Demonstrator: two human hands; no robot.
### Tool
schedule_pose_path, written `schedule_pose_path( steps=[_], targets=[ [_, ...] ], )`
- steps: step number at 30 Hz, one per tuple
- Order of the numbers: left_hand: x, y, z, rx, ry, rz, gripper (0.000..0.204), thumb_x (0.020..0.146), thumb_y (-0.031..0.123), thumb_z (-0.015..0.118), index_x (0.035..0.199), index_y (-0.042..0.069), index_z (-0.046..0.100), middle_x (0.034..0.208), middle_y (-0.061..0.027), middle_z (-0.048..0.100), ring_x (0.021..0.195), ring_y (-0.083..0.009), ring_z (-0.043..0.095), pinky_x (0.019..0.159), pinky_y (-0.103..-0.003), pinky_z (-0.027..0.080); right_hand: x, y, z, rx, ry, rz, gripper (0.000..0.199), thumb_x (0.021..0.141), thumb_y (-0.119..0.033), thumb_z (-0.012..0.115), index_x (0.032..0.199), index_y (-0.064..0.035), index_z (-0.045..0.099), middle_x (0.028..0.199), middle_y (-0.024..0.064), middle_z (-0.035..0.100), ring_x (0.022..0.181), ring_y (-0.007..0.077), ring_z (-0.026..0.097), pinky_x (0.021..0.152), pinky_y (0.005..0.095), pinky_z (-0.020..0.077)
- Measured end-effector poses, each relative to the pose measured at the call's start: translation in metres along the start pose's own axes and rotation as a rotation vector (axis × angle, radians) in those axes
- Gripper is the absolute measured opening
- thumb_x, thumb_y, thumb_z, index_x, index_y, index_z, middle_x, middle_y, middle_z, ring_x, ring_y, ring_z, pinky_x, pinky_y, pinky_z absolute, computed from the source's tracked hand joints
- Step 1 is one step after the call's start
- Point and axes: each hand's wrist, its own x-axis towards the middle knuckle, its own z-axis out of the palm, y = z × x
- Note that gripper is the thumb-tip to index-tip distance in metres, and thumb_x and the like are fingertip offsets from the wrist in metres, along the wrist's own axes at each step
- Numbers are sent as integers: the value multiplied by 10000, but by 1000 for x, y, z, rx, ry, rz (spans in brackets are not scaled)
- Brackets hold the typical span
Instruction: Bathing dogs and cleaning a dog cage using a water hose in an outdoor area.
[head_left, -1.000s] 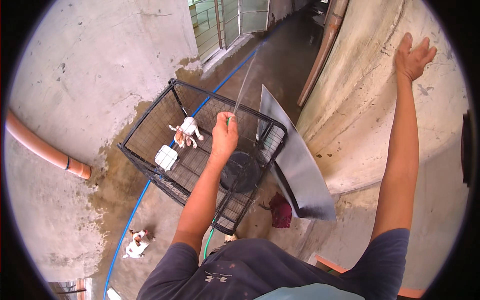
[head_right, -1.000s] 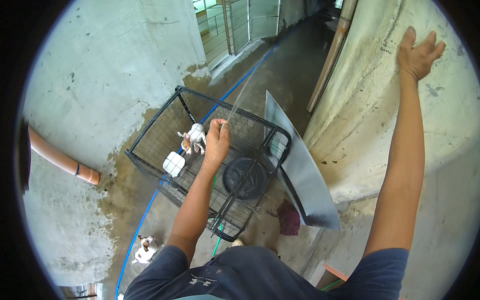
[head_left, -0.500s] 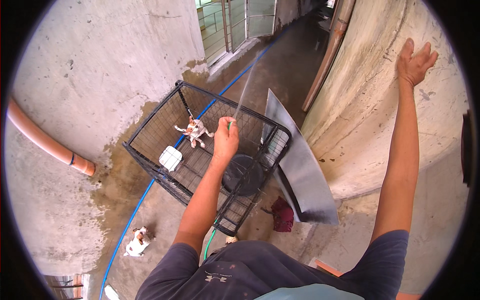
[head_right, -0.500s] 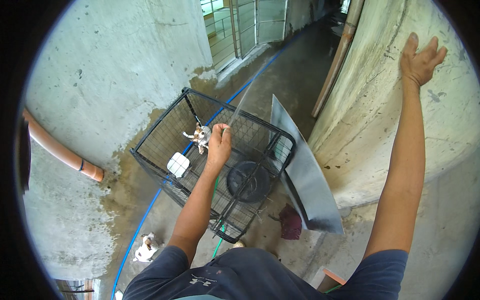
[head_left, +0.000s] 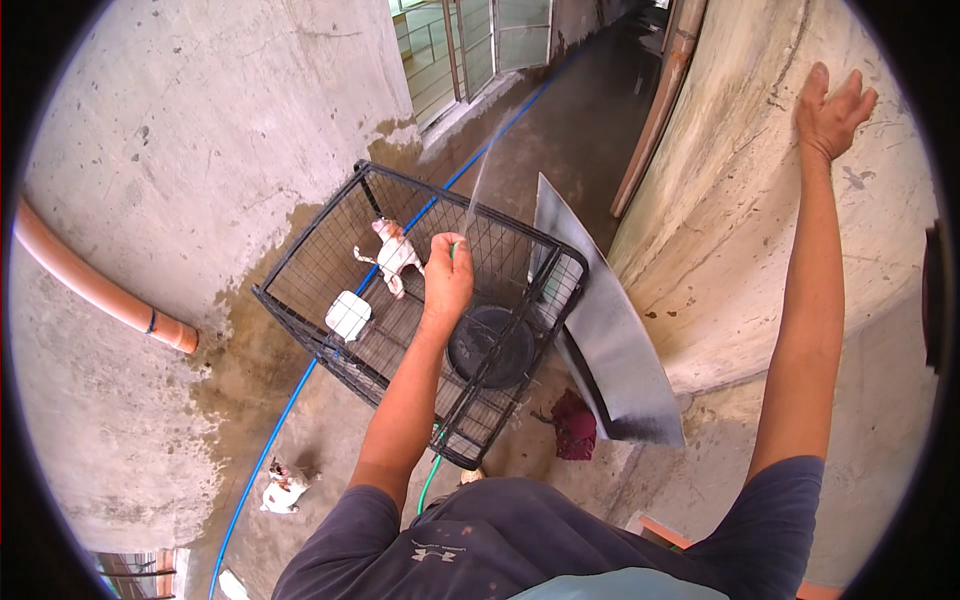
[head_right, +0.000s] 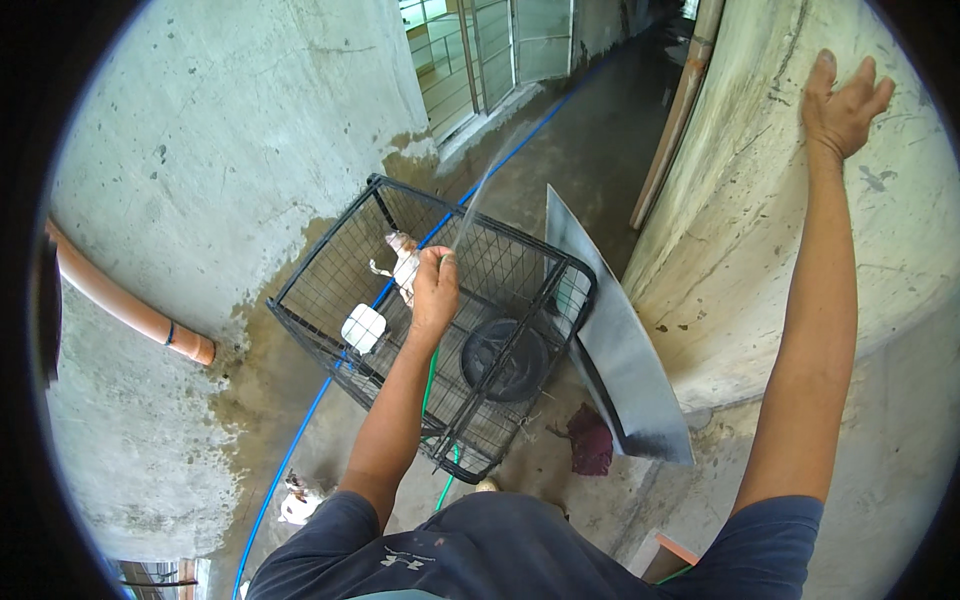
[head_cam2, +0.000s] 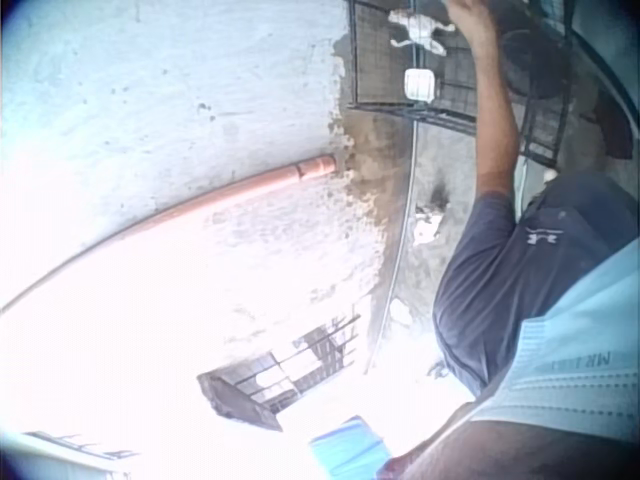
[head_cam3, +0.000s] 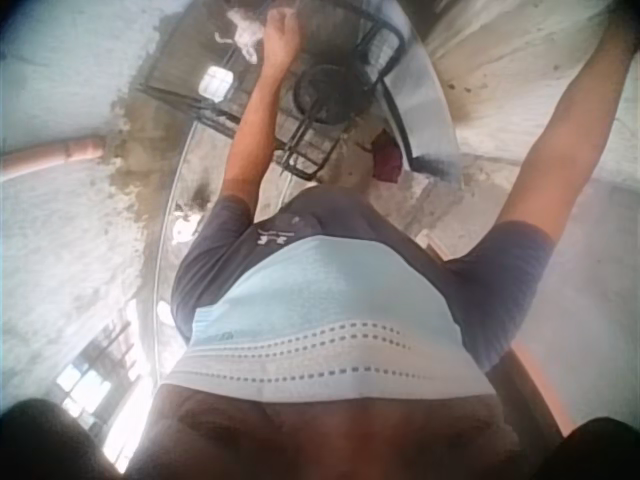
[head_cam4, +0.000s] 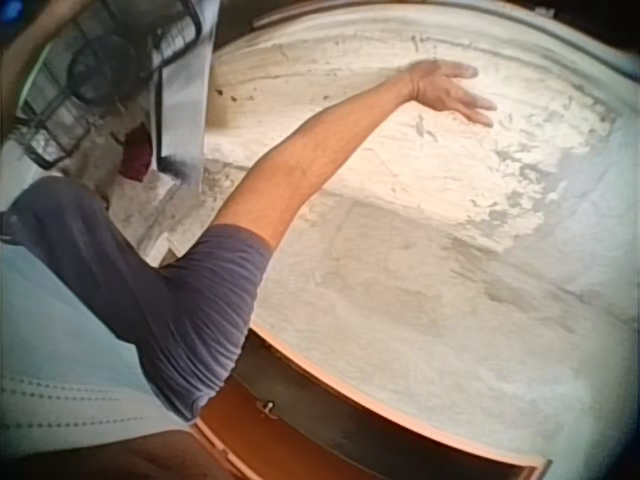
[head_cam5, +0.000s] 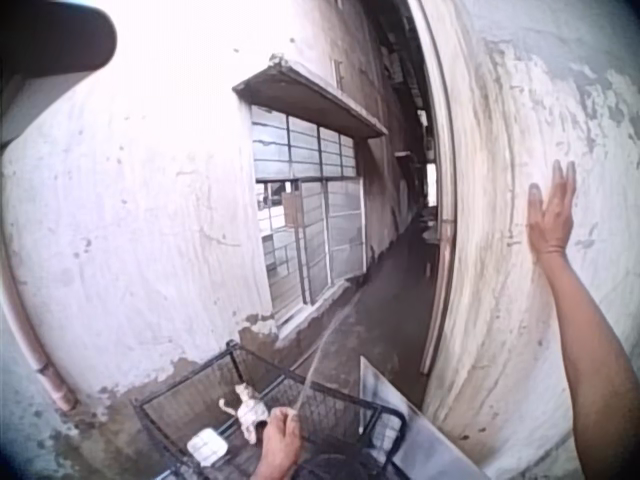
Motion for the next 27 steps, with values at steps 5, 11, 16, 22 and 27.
schedule_pose_path(
  steps=[5,11,16,22,27],
  targets=[
    [0,-2,-1,-25,-18,-9,178,939,183,504,1024,28,522,704,-99,566,638,-199,564,627,-349,466,0,1,-1,5,-5,1,767,866,-611,477,1421,-95,363,1501,237,182,1320,361,386,992,496,412],
    [-3,-6,1,-3,-10,15,174,942,182,497,1026,32,520,709,-100,565,645,-203,564,630,-353,461,1,1,1,-12,-5,-8,759,864,-602,482,1416,-93,367,1499,247,174,1300,384,400,994,496,407],
    [-6,-11,4,-37,-42,-2,182,944,189,501,1032,29,513,724,-112,573,666,-219,578,646,-358,466,2,1,1,-15,-10,-7,754,864,-593,486,1414,-91,368,1494,252,177,1287,393,411,997,495,403],
    [-11,-3,9,-61,-69,-30,177,949,186,497,1023,26,512,732,-115,565,677,-209,573,661,-356,469,0,-13,-8,121,-20,32,781,856,-592,488,1401,-41,391,1487,284,198,1363,415,285,1056,491,337],
    [-13,-1,13,-86,-78,-24,172,953,184,492,1020,27,512,731,-116,564,668,-206,564,660,-351,467,0,-11,-8,107,-20,29,798,853,-584,501,1397,-10,391,1485,291,197,1360,411,293,1068,481,327]
  ],
)
